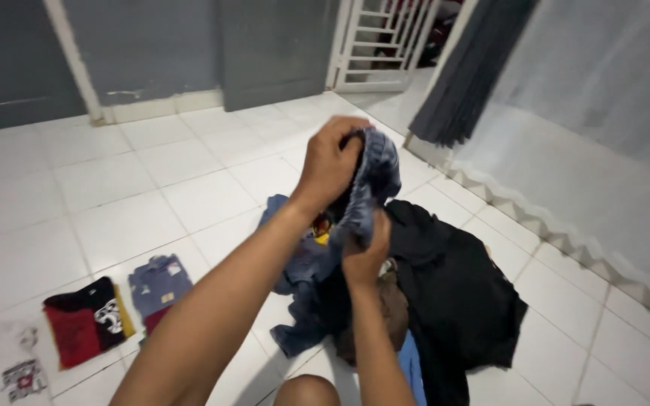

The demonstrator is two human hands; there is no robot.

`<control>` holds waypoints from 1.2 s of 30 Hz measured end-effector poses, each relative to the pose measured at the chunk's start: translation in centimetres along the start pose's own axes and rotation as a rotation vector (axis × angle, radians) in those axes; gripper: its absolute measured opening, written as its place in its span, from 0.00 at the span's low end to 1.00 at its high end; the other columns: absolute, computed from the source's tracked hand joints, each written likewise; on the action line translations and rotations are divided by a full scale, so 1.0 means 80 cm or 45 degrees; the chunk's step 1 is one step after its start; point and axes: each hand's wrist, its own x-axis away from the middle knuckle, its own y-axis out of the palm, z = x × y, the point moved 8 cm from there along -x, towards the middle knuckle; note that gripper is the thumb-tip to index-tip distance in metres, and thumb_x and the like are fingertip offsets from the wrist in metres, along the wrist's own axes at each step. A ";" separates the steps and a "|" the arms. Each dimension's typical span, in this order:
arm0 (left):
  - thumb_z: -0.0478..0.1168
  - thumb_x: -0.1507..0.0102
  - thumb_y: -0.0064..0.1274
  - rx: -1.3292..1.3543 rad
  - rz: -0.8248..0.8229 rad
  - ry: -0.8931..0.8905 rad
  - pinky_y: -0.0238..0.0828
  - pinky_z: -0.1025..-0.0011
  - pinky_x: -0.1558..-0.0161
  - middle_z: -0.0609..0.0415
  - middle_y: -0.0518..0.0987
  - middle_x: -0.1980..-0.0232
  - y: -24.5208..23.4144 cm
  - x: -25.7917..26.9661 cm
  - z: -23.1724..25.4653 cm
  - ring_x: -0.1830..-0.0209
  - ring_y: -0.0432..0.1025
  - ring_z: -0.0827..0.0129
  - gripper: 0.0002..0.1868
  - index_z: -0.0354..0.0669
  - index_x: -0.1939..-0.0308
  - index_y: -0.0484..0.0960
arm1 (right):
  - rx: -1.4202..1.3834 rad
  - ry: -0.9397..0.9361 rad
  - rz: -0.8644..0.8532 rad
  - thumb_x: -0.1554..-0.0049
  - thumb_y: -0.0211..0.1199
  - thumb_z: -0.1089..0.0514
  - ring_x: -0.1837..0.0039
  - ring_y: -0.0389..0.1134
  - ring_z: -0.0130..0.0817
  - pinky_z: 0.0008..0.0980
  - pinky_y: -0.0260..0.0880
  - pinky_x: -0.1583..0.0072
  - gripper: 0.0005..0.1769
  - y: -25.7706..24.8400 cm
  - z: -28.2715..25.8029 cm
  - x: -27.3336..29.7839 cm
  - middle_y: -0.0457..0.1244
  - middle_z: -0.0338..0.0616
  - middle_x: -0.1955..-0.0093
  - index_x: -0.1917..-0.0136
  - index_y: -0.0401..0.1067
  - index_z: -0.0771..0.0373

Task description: Fold various pieces of clothing including shirts and pants on the floor.

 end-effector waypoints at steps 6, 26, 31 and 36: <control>0.29 0.35 0.52 -0.097 0.134 0.055 0.75 0.71 0.49 0.49 0.83 0.53 -0.106 -0.039 0.057 0.51 0.80 0.63 0.09 0.36 0.52 0.83 | -1.123 0.430 0.115 0.39 0.58 0.57 0.41 0.73 0.41 0.37 0.71 0.36 0.19 0.015 -0.003 -0.098 0.70 0.52 0.44 0.40 0.73 0.72; 0.52 0.43 0.60 -1.561 0.483 -0.272 0.70 0.50 0.68 0.35 0.79 0.71 -0.539 0.066 0.129 0.71 0.74 0.40 0.19 0.36 0.72 0.84 | -1.305 0.294 -1.231 0.48 0.74 0.54 0.45 0.67 0.28 0.29 0.70 0.42 0.29 0.315 -0.304 -0.018 0.67 0.40 0.48 0.38 0.69 0.66; 0.49 0.44 0.59 -1.453 0.706 -0.456 0.71 0.55 0.67 0.36 0.79 0.72 -0.612 0.129 0.149 0.72 0.76 0.44 0.18 0.34 0.73 0.82 | -1.229 -0.178 -1.229 0.57 0.79 0.59 0.44 0.65 0.31 0.30 0.66 0.41 0.40 0.309 -0.434 0.015 0.65 0.43 0.47 0.36 0.63 0.68; 0.50 0.38 0.65 -1.164 0.697 -0.576 0.71 0.62 0.60 0.46 0.80 0.70 -0.646 0.200 0.175 0.68 0.75 0.63 0.21 0.34 0.71 0.81 | -1.292 0.035 -1.362 0.42 0.65 0.65 0.49 0.66 0.26 0.28 0.70 0.44 0.12 0.362 -0.422 0.096 0.69 0.39 0.53 0.43 0.74 0.67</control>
